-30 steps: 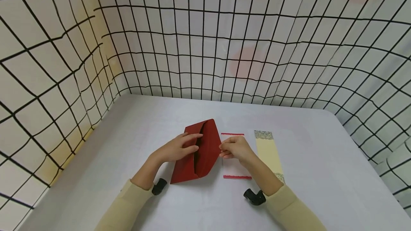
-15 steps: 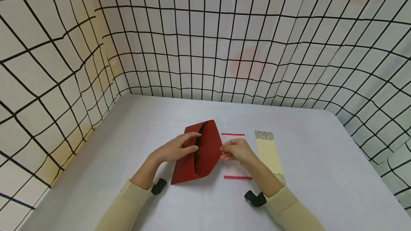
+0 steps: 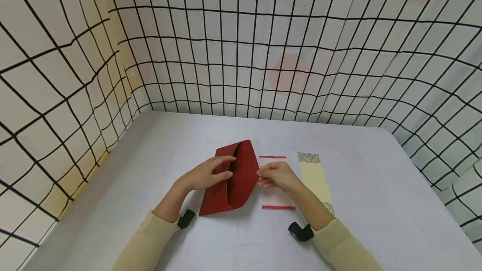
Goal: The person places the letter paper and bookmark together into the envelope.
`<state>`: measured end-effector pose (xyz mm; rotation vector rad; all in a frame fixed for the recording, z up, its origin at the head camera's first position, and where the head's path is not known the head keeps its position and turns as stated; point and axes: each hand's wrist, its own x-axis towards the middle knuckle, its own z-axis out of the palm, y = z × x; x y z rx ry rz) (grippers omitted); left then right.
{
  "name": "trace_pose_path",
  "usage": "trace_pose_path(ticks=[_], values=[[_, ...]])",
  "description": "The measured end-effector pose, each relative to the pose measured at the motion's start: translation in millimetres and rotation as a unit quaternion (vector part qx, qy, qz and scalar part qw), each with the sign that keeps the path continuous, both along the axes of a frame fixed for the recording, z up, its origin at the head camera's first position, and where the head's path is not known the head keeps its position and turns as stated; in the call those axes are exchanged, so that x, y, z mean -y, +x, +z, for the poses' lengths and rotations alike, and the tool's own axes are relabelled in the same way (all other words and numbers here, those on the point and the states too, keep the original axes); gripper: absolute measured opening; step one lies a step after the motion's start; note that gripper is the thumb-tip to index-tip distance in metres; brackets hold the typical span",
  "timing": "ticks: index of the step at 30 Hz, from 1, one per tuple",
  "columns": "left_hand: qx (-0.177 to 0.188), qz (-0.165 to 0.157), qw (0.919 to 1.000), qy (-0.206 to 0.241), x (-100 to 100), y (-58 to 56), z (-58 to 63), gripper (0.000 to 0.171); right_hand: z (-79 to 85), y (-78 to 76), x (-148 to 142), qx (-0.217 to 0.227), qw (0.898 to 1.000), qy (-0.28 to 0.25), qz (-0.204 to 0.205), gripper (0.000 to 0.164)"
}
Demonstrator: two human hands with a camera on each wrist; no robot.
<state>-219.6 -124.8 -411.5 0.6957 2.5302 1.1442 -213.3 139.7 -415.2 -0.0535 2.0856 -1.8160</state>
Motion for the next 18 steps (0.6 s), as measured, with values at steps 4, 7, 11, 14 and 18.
trace_pose_path(ticks=[4,7,11,14,18], values=[[-0.001,0.007,0.9999,-0.009,-1.1,1.3,-0.1,0.051,3.4,-0.7,2.7,-0.012,1.0,0.0,0.003,0.021],[-0.003,0.01,0.9999,-0.012,-1.2,2.0,-0.6,0.051,6.7,-0.9,5.6,-0.019,1.0,-0.004,0.006,0.021],[-0.001,0.013,0.9998,-0.014,-1.5,2.7,-0.6,0.051,11.6,-0.1,8.2,-0.018,1.0,-0.01,0.007,0.022],[-0.001,0.014,0.9998,-0.013,-1.7,2.7,-0.4,0.051,14.0,-0.2,9.2,-0.01,1.0,-0.012,-0.003,0.028],[-0.003,0.014,0.9998,-0.014,-1.7,1.8,0.2,0.051,14.7,-2.5,6.6,-0.001,1.0,-0.006,-0.029,0.04]])
